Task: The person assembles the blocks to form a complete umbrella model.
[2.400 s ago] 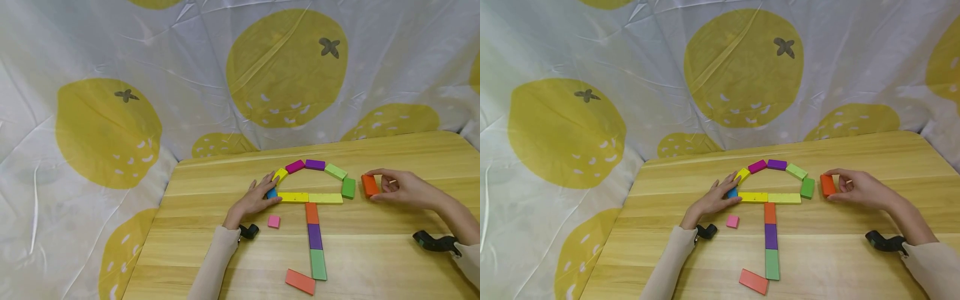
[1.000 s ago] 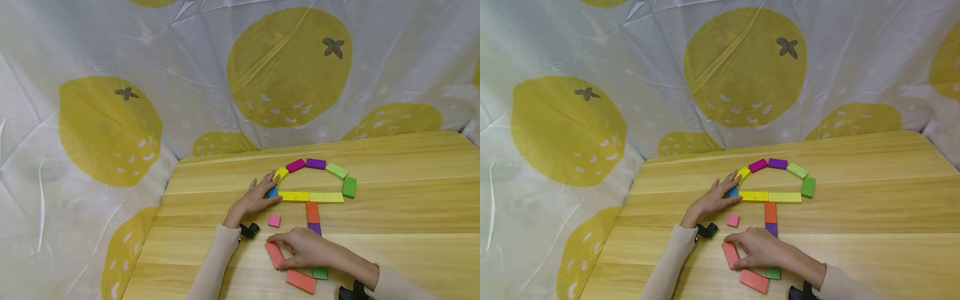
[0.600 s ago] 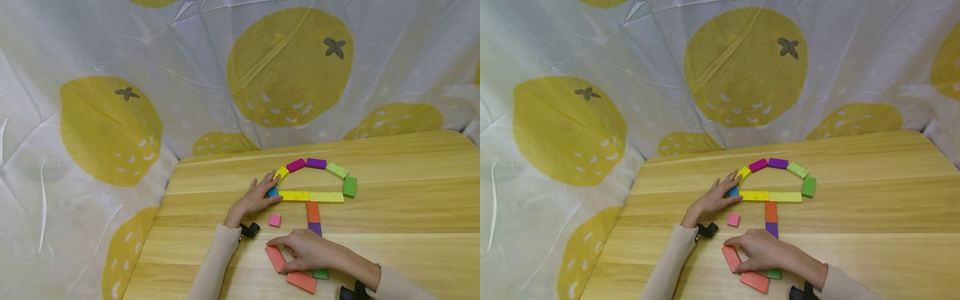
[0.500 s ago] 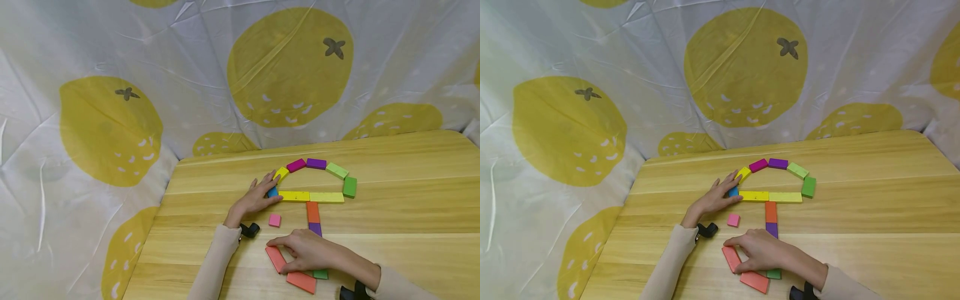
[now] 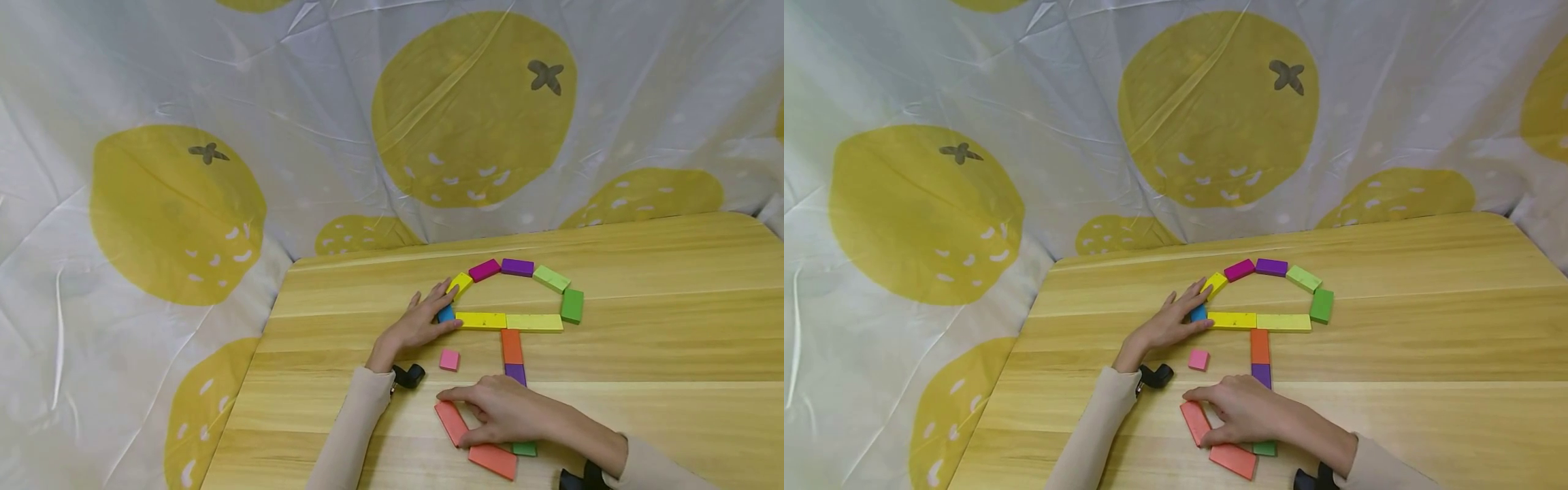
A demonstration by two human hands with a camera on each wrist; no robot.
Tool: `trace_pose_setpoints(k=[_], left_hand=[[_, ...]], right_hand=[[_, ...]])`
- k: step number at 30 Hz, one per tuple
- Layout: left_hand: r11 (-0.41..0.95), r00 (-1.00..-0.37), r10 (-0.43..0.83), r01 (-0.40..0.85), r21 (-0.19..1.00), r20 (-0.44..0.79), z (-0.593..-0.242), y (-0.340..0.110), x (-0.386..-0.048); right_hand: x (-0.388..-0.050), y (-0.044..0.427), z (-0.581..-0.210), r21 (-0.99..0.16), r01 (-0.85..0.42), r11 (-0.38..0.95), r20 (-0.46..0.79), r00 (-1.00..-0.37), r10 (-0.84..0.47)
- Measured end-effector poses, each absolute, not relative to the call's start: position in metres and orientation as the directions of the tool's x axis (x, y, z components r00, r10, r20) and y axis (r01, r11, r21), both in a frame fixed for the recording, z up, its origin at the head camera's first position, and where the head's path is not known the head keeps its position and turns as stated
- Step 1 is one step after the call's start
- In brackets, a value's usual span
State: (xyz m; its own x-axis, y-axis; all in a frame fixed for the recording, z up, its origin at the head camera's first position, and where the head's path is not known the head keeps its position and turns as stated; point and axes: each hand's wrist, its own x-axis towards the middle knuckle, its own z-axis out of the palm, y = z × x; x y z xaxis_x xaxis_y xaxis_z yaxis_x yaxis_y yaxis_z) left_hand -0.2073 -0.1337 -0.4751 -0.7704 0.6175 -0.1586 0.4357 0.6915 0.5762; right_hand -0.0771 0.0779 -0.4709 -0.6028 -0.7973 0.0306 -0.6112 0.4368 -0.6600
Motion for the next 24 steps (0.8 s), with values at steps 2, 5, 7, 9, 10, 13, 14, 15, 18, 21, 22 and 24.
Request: trace_pose_setpoints(k=[2,5,7,9,10,13,14,15,18,21,22,24], left_hand=[[0.688,-0.769,0.619,0.436,0.580,-0.157,-0.475,-0.133,-0.207],[0.691,-0.770,0.617,0.432,0.579,-0.161,-0.474,-0.133,-0.207],[0.694,-0.772,0.614,0.430,0.578,-0.163,-0.475,-0.133,-0.207],[0.698,-0.773,0.612,0.428,0.575,-0.168,-0.475,-0.133,-0.207],[0.698,-0.773,0.611,0.427,0.575,-0.168,-0.475,-0.134,-0.207],[0.699,-0.774,0.611,0.427,0.575,-0.168,-0.475,-0.134,-0.207],[0.699,-0.773,0.611,0.426,0.574,-0.170,-0.475,-0.134,-0.207],[0.700,-0.774,0.610,0.426,0.574,-0.170,-0.475,-0.134,-0.207],[0.696,-0.772,0.613,0.427,0.577,-0.169,-0.474,-0.134,-0.206],[0.691,-0.770,0.616,0.428,0.582,-0.166,-0.474,-0.134,-0.206],[0.690,-0.769,0.617,0.429,0.583,-0.165,-0.474,-0.134,-0.206],[0.688,-0.767,0.621,0.432,0.583,-0.165,-0.475,-0.133,-0.207]], right_hand=[[-0.076,0.083,-0.470,-0.675,-0.593,0.438,0.033,-0.618,-0.785],[-0.076,0.094,-0.470,-0.692,-0.569,0.444,0.052,-0.653,-0.756],[-0.076,0.103,-0.471,-0.692,-0.566,0.449,0.079,-0.677,-0.732],[-0.076,0.113,-0.472,-0.698,-0.555,0.452,0.102,-0.702,-0.705],[-0.076,0.118,-0.473,-0.700,-0.551,0.453,0.114,-0.713,-0.691],[-0.075,0.134,-0.477,-0.728,-0.521,0.447,0.137,-0.748,-0.649],[-0.074,0.138,-0.478,-0.738,-0.505,0.447,0.133,-0.759,-0.638],[-0.074,0.143,-0.479,-0.746,-0.492,0.448,0.130,-0.769,-0.626],[-0.073,0.155,-0.481,-0.756,-0.465,0.461,0.121,-0.791,-0.599],[-0.071,0.164,-0.486,-0.760,-0.459,0.460,0.127,-0.799,-0.588],[-0.070,0.167,-0.488,-0.767,-0.459,0.450,0.132,-0.797,-0.589],[-0.067,0.171,-0.492,-0.784,-0.451,0.426,0.135,-0.795,-0.591]])
